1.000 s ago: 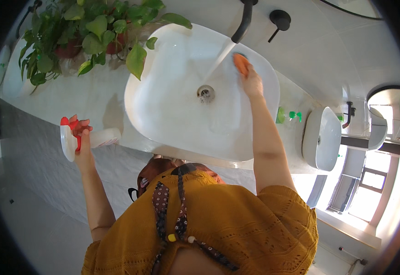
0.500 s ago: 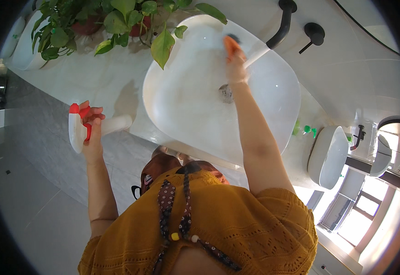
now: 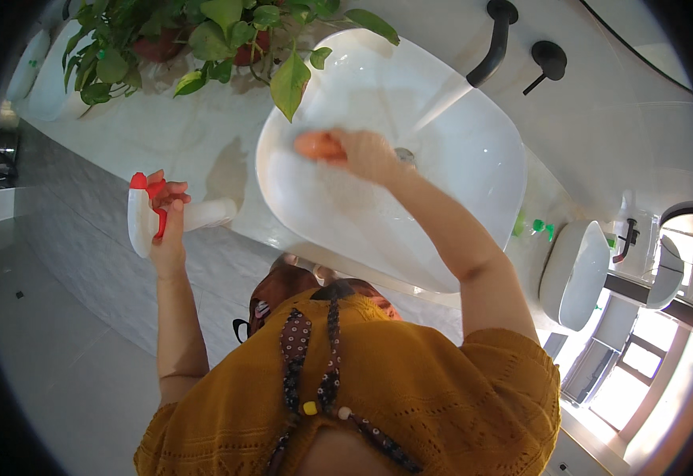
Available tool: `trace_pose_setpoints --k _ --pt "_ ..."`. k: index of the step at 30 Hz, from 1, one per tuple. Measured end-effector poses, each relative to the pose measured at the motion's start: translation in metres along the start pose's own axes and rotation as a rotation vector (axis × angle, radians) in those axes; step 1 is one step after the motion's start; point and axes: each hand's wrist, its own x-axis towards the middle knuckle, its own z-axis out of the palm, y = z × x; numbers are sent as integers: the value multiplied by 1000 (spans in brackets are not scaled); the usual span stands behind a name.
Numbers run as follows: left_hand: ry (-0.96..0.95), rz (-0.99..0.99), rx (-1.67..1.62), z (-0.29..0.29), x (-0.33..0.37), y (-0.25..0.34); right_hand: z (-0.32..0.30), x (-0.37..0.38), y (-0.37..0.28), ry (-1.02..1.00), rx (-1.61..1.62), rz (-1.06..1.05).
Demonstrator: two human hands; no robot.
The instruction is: The person washes their hands at a sink, then retrieves a spray bottle and a scrub brush. They spray the sink basin and scrub it thoroughly, rinsing the brush under running water. The person repeats this process on a second adjacent sink.
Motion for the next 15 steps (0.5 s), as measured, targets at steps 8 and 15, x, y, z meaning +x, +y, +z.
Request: trace_pose_setpoints --k 8,15 --pt "-3 -3 33 0 0 -1 -24 61 57 403 243 469" --pt "23 5 29 2 1 -7 2 38 29 245 246 161"
